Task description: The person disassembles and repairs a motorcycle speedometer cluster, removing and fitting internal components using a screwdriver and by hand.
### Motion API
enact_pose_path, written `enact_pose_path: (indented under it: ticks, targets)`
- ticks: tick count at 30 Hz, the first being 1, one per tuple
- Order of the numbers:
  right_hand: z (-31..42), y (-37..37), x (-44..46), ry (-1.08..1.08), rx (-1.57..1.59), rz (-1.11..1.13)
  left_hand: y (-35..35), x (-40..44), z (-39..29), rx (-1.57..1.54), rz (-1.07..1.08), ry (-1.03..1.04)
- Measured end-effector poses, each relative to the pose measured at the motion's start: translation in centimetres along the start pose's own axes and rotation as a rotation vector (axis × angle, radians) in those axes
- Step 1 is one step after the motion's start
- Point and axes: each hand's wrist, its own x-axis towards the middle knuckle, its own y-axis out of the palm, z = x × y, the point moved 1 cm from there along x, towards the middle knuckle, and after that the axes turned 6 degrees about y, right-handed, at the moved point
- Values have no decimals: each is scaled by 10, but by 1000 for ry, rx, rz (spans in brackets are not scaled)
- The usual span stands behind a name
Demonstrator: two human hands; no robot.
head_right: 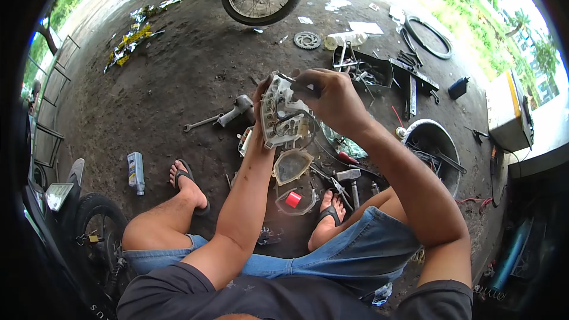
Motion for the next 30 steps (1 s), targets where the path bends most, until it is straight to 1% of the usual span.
enact_pose_path:
  ticks: [2,3,4,5,6,7,8,10,11,15,18,20,23,29,30]
  targets:
    - [7,-6,1,-225,-226,-21,4,-1,-3,34,-37,-37]
    - [5,-6,2,-280,-273,18,6,-2,-3,71,-72,-74]
    - [4,-6,1,-279,-274,21,8,-1,-3,111,-94,-52]
    - [4,-6,0,-290,-360,65,10,-1,-2,109,-95,-52]
    - [4,-5,-1,-301,-446,109,8,2,-1,164,-146,-64]
    - [7,-5,-2,-267,-532,142,8,4,-1,219,-198,-77]
    - [7,-3,-2,-267,-531,143,-3,6,-7,158,-155,-110]
    - [6,-2,-1,-275,-628,153,-2,7,-7,201,-167,-111]
    - [6,-1,-1,-274,-630,152,-1,8,-7,245,-177,-112]
    - [6,3,0,-255,-692,155,6,5,-8,242,-199,-91]
    - [10,4,0,-274,-724,140,7,7,-8,211,-186,-137]
    - [12,4,1,-291,-744,133,11,5,-3,289,-227,-39]
    - [13,6,1,-302,-763,156,0,12,-5,272,-250,-79]
    - [17,11,2,-325,-785,152,4,9,-7,277,-209,-73]
    - [20,11,2,-299,-796,163,3,11,-8,277,-208,-73]
